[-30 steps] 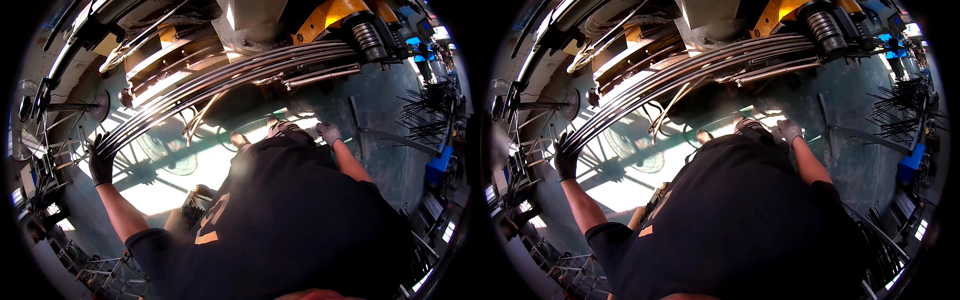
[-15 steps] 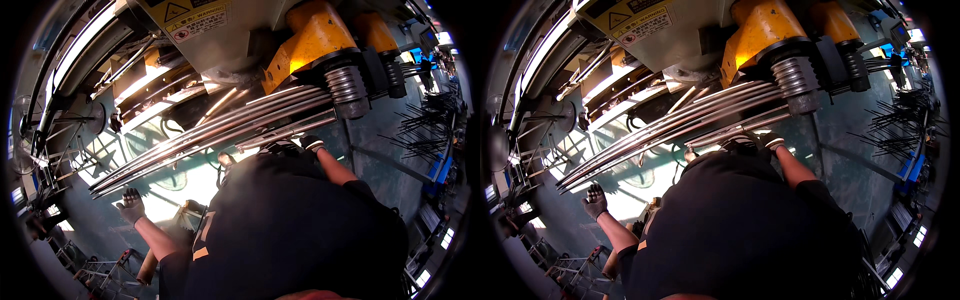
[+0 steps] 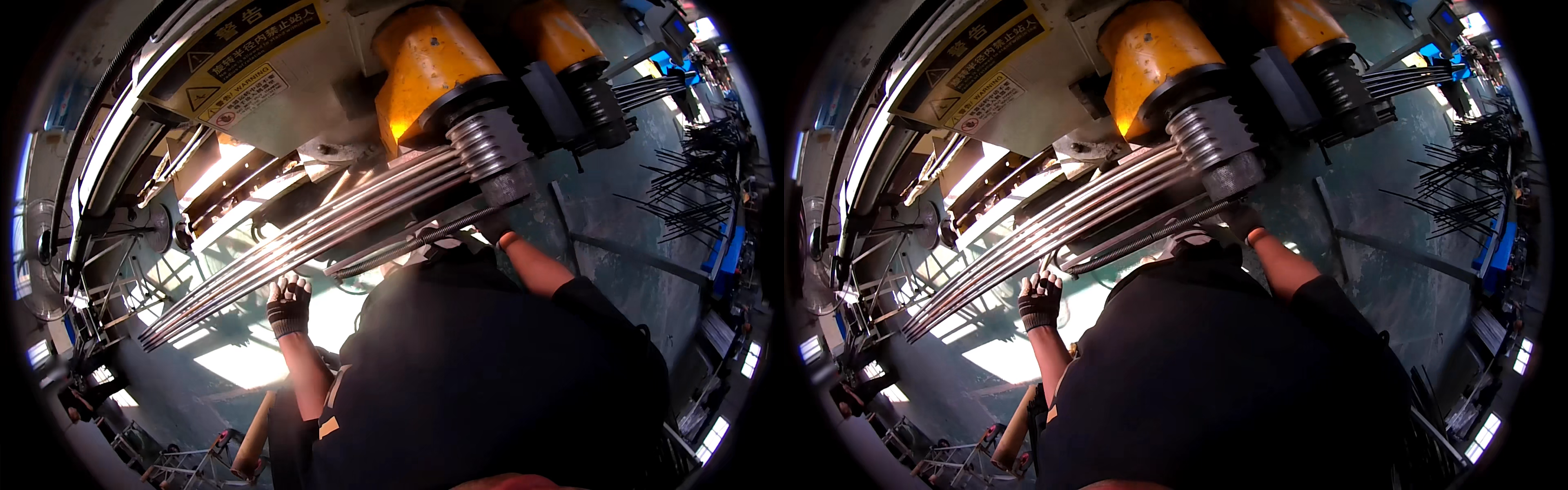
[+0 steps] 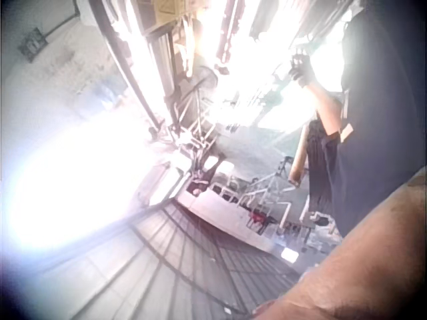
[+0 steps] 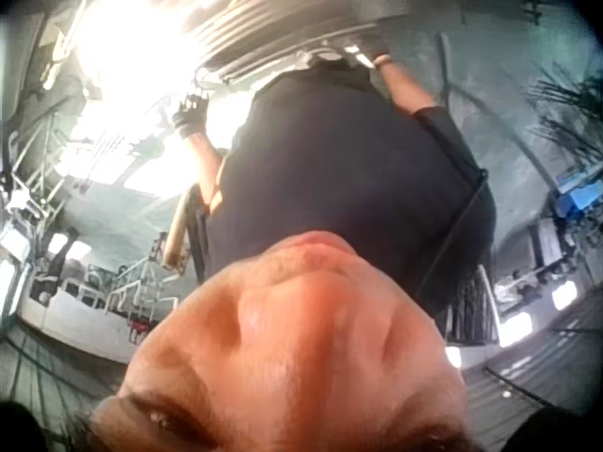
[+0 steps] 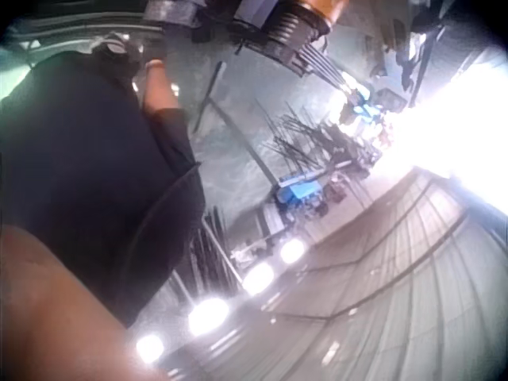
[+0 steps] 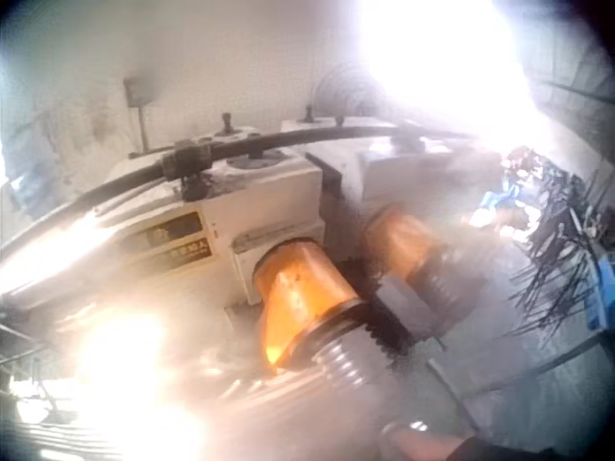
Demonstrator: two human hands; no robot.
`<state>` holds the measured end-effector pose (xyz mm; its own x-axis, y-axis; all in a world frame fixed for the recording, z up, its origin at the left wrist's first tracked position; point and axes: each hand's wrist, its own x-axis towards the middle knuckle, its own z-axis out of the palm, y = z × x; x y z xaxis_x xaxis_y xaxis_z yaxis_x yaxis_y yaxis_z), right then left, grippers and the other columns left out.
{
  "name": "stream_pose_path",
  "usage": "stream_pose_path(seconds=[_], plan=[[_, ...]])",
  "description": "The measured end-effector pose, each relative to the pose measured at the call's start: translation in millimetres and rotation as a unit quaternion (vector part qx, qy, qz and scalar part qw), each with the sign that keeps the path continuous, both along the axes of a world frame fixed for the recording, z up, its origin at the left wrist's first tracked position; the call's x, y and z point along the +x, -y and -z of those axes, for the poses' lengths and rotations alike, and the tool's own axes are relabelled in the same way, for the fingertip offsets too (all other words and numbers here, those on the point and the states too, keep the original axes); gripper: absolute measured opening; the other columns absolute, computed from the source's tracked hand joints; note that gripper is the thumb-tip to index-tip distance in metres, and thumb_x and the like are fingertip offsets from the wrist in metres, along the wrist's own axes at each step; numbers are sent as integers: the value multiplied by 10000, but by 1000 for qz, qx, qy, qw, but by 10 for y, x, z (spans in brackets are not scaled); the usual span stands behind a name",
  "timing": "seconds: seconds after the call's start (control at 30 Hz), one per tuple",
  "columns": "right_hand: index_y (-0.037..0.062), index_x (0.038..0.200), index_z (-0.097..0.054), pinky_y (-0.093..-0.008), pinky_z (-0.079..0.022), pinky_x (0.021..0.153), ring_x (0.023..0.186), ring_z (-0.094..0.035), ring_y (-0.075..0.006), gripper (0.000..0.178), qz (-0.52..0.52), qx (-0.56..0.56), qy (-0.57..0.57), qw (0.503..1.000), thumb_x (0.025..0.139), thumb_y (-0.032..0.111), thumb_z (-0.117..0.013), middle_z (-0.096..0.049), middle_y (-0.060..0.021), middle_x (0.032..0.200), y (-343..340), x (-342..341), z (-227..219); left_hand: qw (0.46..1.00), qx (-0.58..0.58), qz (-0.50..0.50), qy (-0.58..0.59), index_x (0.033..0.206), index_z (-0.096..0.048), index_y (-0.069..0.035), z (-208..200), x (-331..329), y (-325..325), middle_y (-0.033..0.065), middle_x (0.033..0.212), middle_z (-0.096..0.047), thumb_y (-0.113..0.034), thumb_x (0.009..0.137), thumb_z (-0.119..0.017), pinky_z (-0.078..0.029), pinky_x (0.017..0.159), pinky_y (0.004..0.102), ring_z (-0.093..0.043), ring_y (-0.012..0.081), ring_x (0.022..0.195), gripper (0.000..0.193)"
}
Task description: The person repeatedly picks up bundles of long metal rods, feeds them into a yellow bending machine, and removes the bent rods. They also measure a single rod on a wooden table using a tape measure and caliper before returning to the bending cycle.
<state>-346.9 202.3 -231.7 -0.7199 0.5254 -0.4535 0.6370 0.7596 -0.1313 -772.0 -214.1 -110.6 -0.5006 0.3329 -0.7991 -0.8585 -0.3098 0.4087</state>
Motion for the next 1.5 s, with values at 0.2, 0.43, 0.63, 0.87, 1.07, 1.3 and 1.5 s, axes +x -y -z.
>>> stream_pose_path(seconds=[0.2,0.43,0.63,0.87,1.07,1.3,1.5], plan=[[119,1225,-751,-434,-541,956,1122,-692,-331,471,170,-123,72,975,963,452,-545,-731,-175,1201,874,710,-81,999,-14,12,-34,1057,-620,-70,-197,11,-65,152,1189,-691,-409,1055,-566,-510,1002,554,-658,373,1067,343],[178,1187,-775,-393,-542,982,1106,-711,-314,534,464,-179,-3,868,879,584,-616,-758,-118,1164,1671,1166,-588,998,21,62,-4,1263,-529,-4,-207,346,-87,190,1316,-578,-359,1071,-543,-415,1129,535,-522,362,1260,403],[76,979,-765,-426,-542,875,945,-714,-337,435,375,-75,-136,914,920,463,-577,-767,-142,1001,1423,1225,-579,994,74,34,-76,1311,-517,-26,-641,204,-94,170,1371,-582,-377,1076,-519,-486,1061,504,-564,339,1254,422],[49,1165,-716,-410,-511,921,1007,-688,-349,389,443,-76,-467,762,950,368,-657,-744,-171,1066,551,311,-1976,892,352,69,-276,1252,-671,-5,-1194,-253,118,202,1274,-698,-390,1086,-499,-441,1130,524,-629,353,1222,453],[-16,1236,-687,-352,-483,957,1044,-642,-219,425,454,-110,-622,629,975,319,-685,-731,-118,1123,53,-127,-2709,908,325,-33,-264,1386,-567,37,-1864,-165,-186,249,1404,-607,-369,1048,-583,-418,1170,561,-571,403,1317,529],[7,1288,-678,-314,-476,874,939,-588,-128,424,487,-195,-709,472,996,315,-673,-705,-35,1064,-172,-406,-3044,848,55,-67,-523,1454,-485,106,-3217,302,-653,259,1490,-540,-255,1122,-432,-350,1235,472,-524,368,1389,493],[10,1210,-698,-329,-482,893,965,-629,-173,359,479,-177,-731,453,992,289,-640,-719,-47,1067,-510,-380,-3024,801,105,-71,-585,1386,-520,143,-4003,21,-1054,271,1393,-596,-283,1104,-510,-435,1177,436,-597,337,1296,511]])
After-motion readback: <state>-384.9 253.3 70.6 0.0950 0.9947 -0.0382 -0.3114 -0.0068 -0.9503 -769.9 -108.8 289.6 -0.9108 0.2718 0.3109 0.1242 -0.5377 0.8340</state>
